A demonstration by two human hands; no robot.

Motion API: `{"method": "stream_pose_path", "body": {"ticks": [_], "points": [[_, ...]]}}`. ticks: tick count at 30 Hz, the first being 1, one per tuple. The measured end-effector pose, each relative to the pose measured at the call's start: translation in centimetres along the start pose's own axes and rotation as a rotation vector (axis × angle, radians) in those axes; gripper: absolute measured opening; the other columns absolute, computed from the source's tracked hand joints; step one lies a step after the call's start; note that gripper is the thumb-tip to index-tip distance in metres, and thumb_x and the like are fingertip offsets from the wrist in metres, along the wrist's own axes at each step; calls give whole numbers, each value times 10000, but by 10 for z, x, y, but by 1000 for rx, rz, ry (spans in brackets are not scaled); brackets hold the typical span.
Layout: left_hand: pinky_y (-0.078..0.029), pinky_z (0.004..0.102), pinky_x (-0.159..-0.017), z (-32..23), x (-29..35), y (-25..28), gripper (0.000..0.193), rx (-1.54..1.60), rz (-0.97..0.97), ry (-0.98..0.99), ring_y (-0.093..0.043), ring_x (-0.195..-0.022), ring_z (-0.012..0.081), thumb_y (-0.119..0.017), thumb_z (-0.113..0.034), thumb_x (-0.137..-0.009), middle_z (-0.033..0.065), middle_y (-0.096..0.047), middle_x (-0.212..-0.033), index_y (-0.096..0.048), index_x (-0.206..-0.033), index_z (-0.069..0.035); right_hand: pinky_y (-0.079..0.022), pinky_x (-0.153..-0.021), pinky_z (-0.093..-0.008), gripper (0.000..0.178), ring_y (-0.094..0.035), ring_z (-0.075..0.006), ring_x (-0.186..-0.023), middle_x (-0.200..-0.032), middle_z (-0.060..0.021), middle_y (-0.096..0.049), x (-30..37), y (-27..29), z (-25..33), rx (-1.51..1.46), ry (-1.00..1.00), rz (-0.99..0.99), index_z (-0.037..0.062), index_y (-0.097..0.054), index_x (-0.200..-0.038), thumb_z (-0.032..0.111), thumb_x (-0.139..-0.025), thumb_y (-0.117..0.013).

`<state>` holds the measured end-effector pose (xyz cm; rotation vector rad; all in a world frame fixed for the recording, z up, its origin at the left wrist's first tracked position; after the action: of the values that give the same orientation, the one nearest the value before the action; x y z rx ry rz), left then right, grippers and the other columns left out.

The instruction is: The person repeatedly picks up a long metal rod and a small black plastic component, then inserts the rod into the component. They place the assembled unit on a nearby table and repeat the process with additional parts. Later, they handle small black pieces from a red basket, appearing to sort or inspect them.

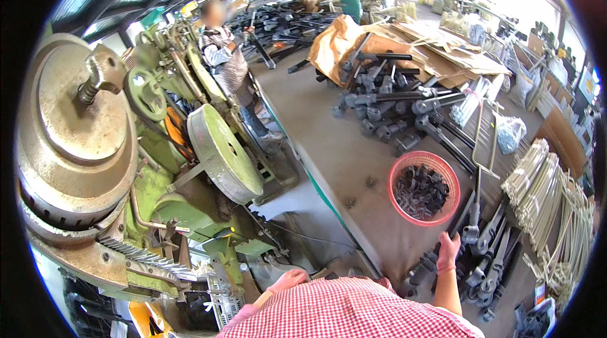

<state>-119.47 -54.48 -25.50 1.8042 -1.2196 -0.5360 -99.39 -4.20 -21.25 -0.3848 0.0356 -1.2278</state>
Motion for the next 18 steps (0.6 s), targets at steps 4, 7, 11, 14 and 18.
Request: {"method": "stream_pose_path", "body": {"ticks": [4,7,11,14,18], "points": [[-528,392,-856,-61,-102,63,224,411,-65,-169,-629,-995,288,-599,-163,-901,129,-634,-1063,-597,-1098,-57,-462,-719,-253,295,-573,-86,-795,-971,22,-636,19,-112,42,-153,127,243,16,-633,-1152,120,-883,-700],[-494,373,-897,-101,-163,93,365,1338,72,259,-600,-1032,181,-545,-382,-1018,43,-639,-1104,-589,-1222,-82,-459,-772,-312,363,-562,-123,-919,-1024,-31,-627,54,-203,32,-139,-161,361,-6,-632,-1080,316,-931,-704],[-566,350,-815,-119,-181,131,437,1586,4,388,-662,-962,159,-657,-338,-970,64,-669,-1127,-573,-1290,-52,-488,-856,-327,436,-595,-133,-981,-1018,-104,-675,120,-264,-14,404,-66,615,-46,-576,-1087,369,-972,-642],[-594,353,-707,-103,-158,148,371,1619,-179,467,-695,-808,214,-626,-266,-983,104,-701,-1031,-576,-1278,-46,-519,-755,-366,258,-665,-246,-848,-922,-184,-667,105,-262,-41,160,35,818,7,-592,-1061,255,-988,-602],[-563,455,-817,-89,-135,159,361,1917,-267,299,-665,-864,275,-632,-132,-913,133,-666,-1020,-543,-1253,-50,-550,-805,-459,412,-678,-372,-951,-1034,-188,-681,32,-261,-80,1085,610,736,65,-572,-1180,366,-906,-639]]}}
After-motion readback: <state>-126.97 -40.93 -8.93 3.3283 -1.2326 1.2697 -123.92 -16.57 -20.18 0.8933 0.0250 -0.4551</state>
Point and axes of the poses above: each hand's wrist, its own x-axis away from the middle knuckle, its own y-axis out of the back of the hand, z = x × y, the point moved 3 cm from there along -x, towards the middle knuckle
